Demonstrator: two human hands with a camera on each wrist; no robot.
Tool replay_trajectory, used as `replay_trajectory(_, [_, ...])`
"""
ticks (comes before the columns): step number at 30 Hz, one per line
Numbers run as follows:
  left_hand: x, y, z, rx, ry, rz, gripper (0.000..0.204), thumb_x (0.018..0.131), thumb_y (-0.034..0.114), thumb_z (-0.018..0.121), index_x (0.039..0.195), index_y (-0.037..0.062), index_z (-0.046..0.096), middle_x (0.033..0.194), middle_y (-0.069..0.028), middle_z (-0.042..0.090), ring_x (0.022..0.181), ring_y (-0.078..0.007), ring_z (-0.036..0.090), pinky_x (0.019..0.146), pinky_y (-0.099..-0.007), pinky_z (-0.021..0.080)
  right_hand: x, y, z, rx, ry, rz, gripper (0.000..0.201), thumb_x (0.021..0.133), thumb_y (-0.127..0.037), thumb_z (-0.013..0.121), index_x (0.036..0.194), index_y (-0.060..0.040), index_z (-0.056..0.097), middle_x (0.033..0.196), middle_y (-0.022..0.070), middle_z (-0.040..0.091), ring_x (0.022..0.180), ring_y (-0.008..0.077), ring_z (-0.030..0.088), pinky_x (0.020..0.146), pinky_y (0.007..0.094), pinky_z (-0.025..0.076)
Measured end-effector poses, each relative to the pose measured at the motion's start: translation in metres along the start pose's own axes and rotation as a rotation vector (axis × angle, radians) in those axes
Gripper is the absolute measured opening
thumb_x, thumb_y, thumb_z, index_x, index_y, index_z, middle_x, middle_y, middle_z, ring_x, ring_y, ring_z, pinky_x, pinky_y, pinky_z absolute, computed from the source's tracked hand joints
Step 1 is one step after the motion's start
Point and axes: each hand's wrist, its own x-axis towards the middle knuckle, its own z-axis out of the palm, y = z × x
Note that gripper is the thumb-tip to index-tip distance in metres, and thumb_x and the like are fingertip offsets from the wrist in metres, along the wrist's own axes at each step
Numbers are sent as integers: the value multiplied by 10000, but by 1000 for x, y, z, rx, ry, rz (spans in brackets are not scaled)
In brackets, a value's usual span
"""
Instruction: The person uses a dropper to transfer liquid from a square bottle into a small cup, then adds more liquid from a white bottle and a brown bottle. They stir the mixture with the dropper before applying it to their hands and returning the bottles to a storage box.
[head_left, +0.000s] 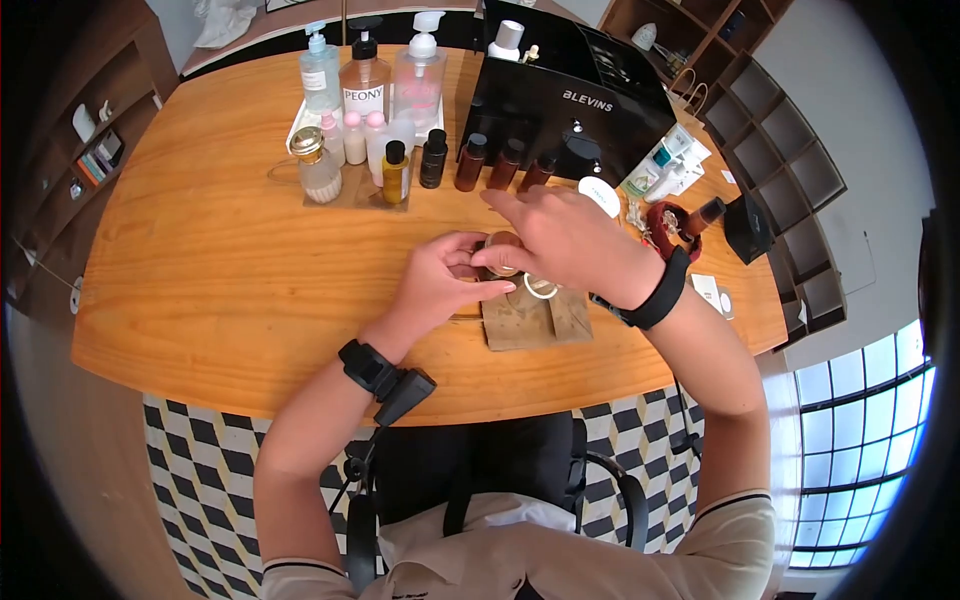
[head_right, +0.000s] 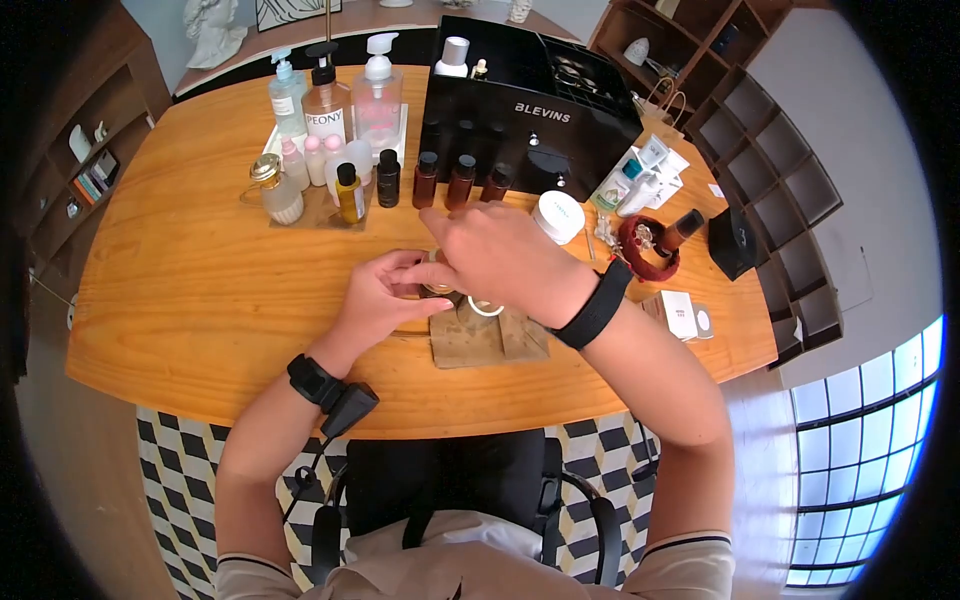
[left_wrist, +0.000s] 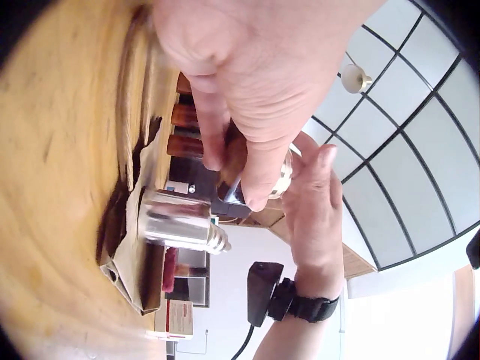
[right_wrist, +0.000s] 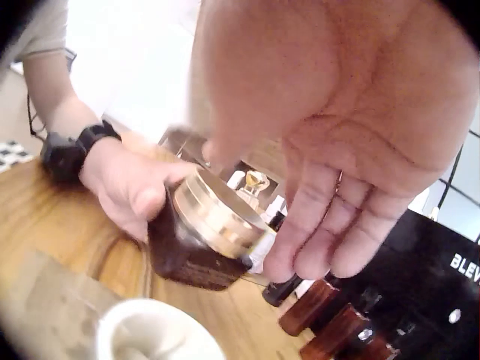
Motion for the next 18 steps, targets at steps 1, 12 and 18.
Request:
replay_trajectory(1, [0, -1, 0, -13, 20, 26, 479, 761, -17, 851, 1177, -46, 616, 1037, -58, 700, 952, -110, 678, 837, -257, 576, 0, 12, 7, 36, 141, -164, 608, 875, -232, 728, 1390, 5, 508, 1149, 250, 653, 1046, 402, 639, 858, 431, 527])
replay_trajectory(12, [1, -3, -5, 65, 47, 16, 518, 766, -1, 852, 1225, -46, 615, 1011, -68, 717, 908, -106, 682, 808, -241, 563, 14, 16, 25, 247, 144, -391, 329, 842, -45, 659, 1126, 51, 524, 999, 237, 610, 915, 422, 637, 791, 448, 512])
replay_trajectory(18, [1, -10, -6, 138, 92, 31, 545, 765, 19, 860, 1244, -51, 610, 1009, -78, 729, 903, -106, 686, 810, -237, 560, 13, 18, 30, 281, 167, -379, 359, 862, -74, 638, 1157, 73, 494, 948, 247, 610, 931, 429, 632, 770, 453, 504])
